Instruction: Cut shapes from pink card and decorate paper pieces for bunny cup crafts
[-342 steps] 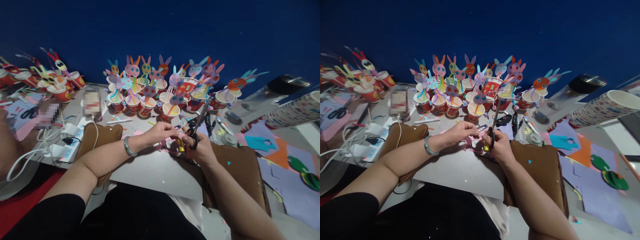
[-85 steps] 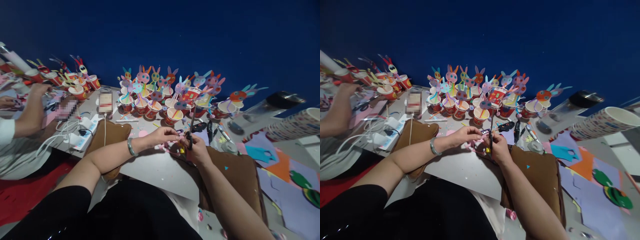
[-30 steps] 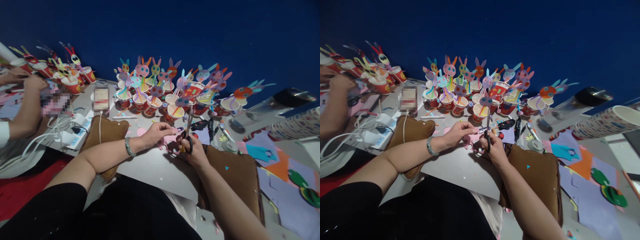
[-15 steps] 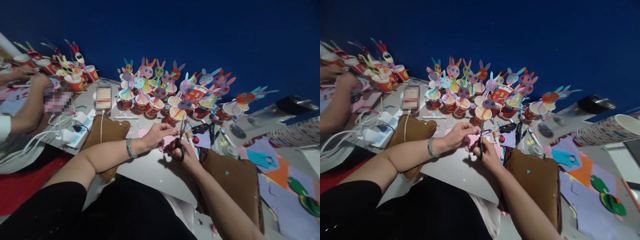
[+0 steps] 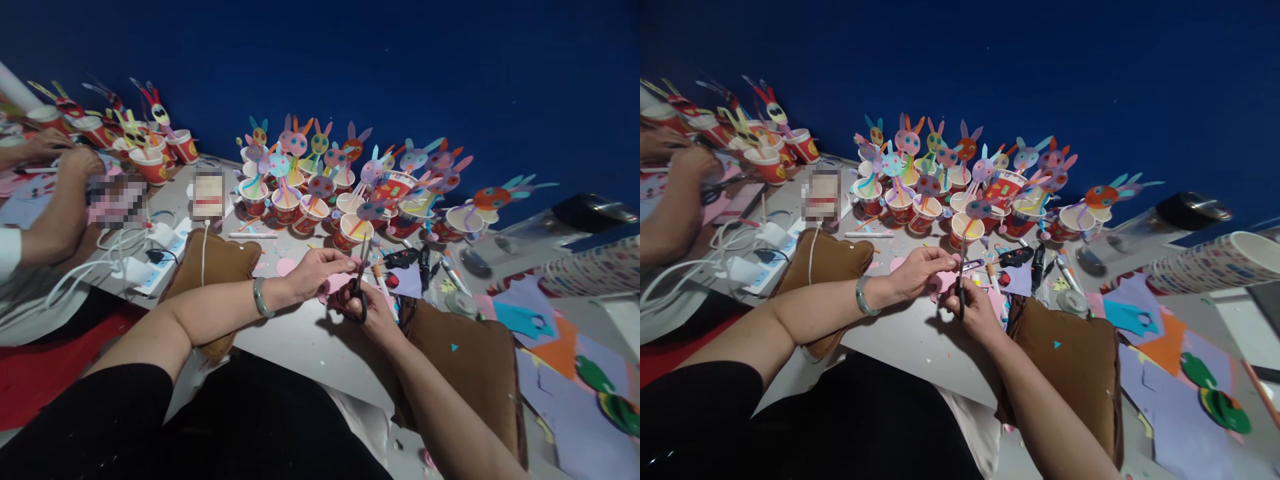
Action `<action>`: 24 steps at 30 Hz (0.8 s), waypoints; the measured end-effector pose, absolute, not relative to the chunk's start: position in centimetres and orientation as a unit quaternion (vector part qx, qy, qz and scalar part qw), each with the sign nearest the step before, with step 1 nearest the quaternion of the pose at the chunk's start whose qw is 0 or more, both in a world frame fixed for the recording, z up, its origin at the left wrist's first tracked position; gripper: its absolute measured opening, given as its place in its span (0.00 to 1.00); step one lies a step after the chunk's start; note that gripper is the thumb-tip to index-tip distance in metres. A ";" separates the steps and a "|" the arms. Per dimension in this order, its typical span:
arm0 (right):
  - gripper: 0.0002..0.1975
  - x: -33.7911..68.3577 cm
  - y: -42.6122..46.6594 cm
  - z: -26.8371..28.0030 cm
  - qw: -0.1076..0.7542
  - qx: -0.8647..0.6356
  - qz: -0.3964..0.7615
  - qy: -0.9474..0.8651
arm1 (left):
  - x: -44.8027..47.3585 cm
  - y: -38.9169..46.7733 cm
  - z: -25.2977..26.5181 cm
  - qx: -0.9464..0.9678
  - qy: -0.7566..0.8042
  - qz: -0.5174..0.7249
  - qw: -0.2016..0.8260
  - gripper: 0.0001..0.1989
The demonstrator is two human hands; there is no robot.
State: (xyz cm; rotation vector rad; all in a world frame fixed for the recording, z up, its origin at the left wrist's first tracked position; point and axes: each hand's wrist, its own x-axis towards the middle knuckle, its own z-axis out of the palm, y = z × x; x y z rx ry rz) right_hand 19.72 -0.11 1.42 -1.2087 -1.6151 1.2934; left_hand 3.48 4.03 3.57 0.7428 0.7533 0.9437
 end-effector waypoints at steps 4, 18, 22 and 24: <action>0.32 19.5 -0.1 1.7 0.363 -0.468 0.516 -0.619 | 3.4 4.1 3.1 0.360 0.347 0.425 0.755 0.19; 0.31 20.0 -0.1 0.9 0.372 -0.465 0.497 -0.631 | 3.2 4.1 3.3 0.380 0.349 0.420 0.747 0.20; 0.30 20.0 -0.1 1.0 0.375 -0.464 0.495 -0.632 | 3.2 4.1 2.8 0.383 0.348 0.420 0.745 0.19; 0.30 19.9 -0.1 1.0 0.376 -0.464 0.494 -0.632 | 3.2 4.1 2.8 0.384 0.351 0.417 0.745 0.19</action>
